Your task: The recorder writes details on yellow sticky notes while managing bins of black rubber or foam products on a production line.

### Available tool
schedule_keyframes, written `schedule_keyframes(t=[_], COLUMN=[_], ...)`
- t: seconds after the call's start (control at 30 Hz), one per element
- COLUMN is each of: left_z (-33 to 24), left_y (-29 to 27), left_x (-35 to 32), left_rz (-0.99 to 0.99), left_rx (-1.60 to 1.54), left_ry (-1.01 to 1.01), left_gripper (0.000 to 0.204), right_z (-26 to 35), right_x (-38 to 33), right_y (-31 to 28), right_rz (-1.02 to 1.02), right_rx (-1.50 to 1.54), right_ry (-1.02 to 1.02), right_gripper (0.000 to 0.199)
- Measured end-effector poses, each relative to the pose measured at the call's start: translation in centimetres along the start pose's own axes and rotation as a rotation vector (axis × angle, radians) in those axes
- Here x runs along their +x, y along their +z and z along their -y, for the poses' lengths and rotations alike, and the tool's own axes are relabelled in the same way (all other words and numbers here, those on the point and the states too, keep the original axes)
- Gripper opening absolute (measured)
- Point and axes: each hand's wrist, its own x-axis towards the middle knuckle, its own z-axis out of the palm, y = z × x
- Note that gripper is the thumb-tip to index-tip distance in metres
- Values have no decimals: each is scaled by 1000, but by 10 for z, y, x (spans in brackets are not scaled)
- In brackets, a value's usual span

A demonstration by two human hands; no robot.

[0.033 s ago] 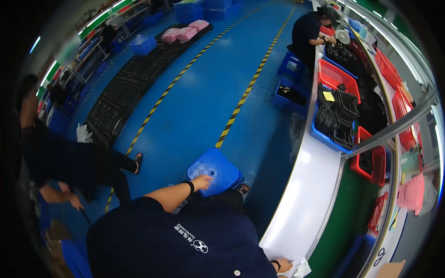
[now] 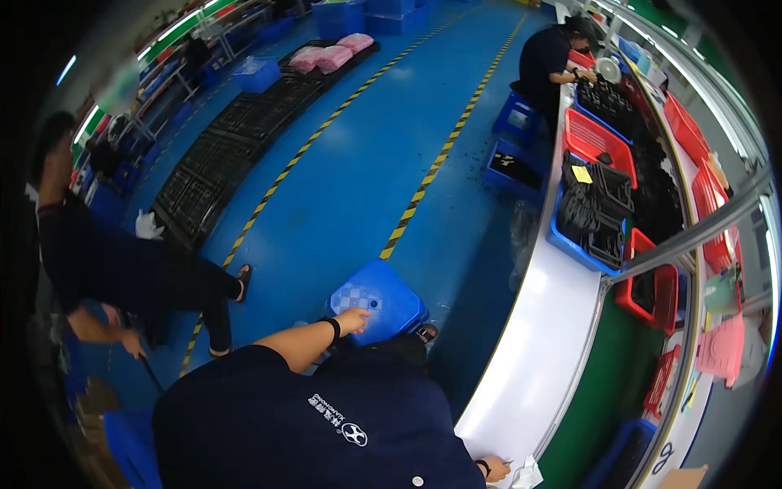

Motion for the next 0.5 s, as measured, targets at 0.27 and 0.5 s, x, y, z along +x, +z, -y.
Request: schedule_keyframes(t=[0.27, 0.5], left_z=[24, 6], left_y=[-16, -13], left_x=[10, 11], left_rz=[-171, -222], left_rx=[34, 39], left_ry=[-16, -1], left_gripper=[44, 39], right_z=[-9, -14], right_x=[54, 73], right_y=[16, -5], right_rz=[209, 264], right_rx=[6, -29], right_ry=[-137, -147], right_gripper=[44, 46])
